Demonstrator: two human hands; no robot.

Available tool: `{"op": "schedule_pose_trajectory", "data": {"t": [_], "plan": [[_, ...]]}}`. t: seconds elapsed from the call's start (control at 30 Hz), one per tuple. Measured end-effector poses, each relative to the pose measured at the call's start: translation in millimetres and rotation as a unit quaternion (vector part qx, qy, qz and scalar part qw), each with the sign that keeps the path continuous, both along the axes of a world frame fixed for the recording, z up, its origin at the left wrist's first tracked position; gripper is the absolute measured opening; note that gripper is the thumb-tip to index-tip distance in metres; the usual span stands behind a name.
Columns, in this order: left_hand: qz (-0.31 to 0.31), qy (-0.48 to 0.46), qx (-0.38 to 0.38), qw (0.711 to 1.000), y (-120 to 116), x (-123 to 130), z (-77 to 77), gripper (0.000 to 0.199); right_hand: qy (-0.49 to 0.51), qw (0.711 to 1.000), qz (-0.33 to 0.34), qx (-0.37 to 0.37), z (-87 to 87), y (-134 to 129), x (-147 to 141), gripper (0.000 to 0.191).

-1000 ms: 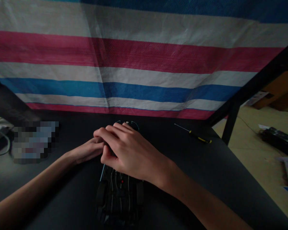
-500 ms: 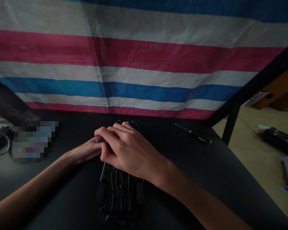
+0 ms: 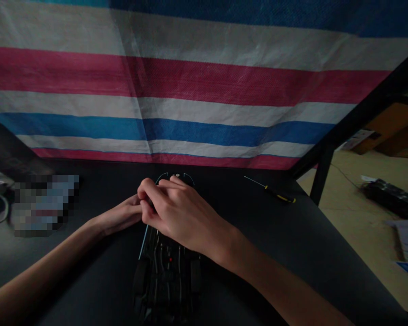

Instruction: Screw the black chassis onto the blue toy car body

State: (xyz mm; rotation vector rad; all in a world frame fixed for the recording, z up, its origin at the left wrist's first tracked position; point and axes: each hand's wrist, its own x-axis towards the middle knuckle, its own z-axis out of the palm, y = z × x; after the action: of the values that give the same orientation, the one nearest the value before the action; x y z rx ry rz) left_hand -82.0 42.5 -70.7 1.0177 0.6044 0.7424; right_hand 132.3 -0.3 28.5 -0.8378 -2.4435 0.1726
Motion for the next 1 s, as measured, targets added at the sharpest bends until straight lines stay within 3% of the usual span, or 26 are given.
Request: {"op": "schedule_pose_trajectory", "data": {"t": [0.33, 0.43, 0.87, 1.0], "plan": [[0.012, 0.006, -0.001, 1.000, -2.4, 0.6, 2.8, 0.040, -0.011, 1.000, 0.014, 0.003, 1.3, 0.8, 3.4, 0.013], [0.009, 0.014, 0.007, 1.000, -2.1, 1.4, 3.4, 0.044, -0.012, 1.000, 0.016, -0.006, 3.8, -2.8, 2.9, 0.023], [0.013, 0.021, 0.007, 1.000, -2.3, 0.9, 4.3, 0.039, 0.014, 1.000, 0.011, -0.007, -3.4, 4.2, 0.9, 0.011], [0.011, 0.029, -0.010, 0.999, -2.3, 1.1, 4.4, 0.048, 0.022, 0.999, 0.028, -0.014, -1.3, 1.3, 2.1, 0.027]]}}
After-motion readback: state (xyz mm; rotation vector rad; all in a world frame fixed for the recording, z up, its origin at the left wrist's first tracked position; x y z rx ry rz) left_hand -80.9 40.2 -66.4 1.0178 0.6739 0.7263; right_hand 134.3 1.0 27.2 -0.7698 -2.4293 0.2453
